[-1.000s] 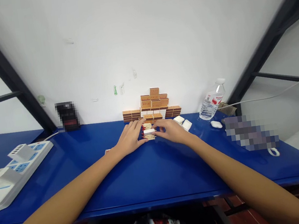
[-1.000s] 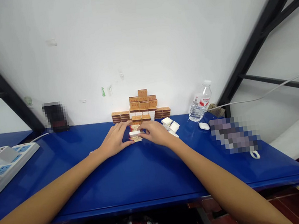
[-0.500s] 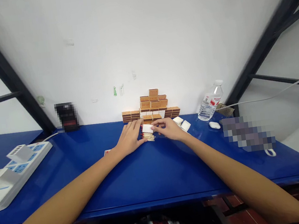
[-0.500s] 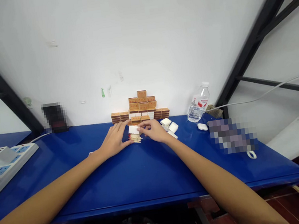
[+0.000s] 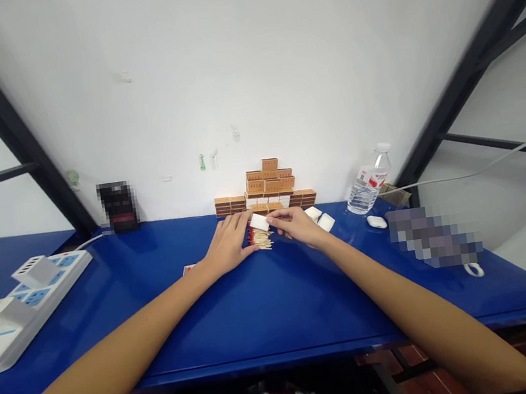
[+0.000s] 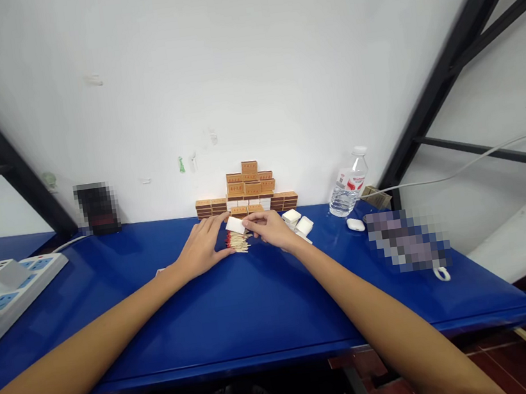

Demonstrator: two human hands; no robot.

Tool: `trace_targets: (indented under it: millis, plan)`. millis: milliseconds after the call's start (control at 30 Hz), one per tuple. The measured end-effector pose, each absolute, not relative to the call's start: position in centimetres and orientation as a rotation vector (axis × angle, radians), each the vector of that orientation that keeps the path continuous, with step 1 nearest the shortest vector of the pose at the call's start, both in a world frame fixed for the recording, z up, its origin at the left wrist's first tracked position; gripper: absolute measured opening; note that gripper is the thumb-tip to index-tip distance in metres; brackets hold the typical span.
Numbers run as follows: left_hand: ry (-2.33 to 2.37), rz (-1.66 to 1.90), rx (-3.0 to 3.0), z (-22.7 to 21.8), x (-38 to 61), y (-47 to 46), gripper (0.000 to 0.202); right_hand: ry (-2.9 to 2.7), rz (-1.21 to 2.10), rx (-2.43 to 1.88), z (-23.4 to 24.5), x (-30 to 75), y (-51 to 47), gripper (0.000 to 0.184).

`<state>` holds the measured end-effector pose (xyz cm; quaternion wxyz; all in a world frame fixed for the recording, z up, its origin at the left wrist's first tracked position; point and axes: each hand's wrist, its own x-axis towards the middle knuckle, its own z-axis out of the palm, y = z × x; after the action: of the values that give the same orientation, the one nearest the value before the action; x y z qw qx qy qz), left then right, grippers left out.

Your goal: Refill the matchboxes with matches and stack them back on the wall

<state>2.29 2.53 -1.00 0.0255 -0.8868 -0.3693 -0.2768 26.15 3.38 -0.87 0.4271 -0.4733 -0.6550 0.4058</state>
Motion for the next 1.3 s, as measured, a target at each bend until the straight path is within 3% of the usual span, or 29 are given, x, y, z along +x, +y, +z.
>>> trace_targets:
  millis: [233,400,533,767,933,1067,1300]
  plan:
    - [-1.139,-0.844,-2.719,-1.0,2.3,2.5,0.086,-1.647,0.826,-1.168,1.1,27.9,3.6,0.053]
    - [-1.101,-0.779,-2.665,-1.0,2.3,2.4,0.079,-1.944,0.146,-1.264,3.3,33.0,3.6,0.028]
    - [-0.937,-0.685,-2.568,-0.1,1.8,2.4,0.059,-2.154,-0.235,-1.550,3.7,37.4,3.7,0.013]
    - [-1.131,-0.419,-2.382,2.5,-1.3,3.1,0.032,-2.127,-0.247,-1.628,2.7,39.7,4.7,0.014]
    - [-1.355,-0.158,-2.332,4.5,-3.6,3.8,0.036,-2.162,-0.159,-1.661,2.0,39.6,5.3,0.016]
    - [-1.388,-0.202,-2.258,5.6,-4.3,3.8,0.039,-2.219,-0.002,-1.661,2.1,39.3,5.1,0.026]
    - [-1.397,-0.172,-2.292,5.3,-4.0,3.6,0.039,-2.083,-0.141,-1.702,2.5,38.0,4.2,0.048]
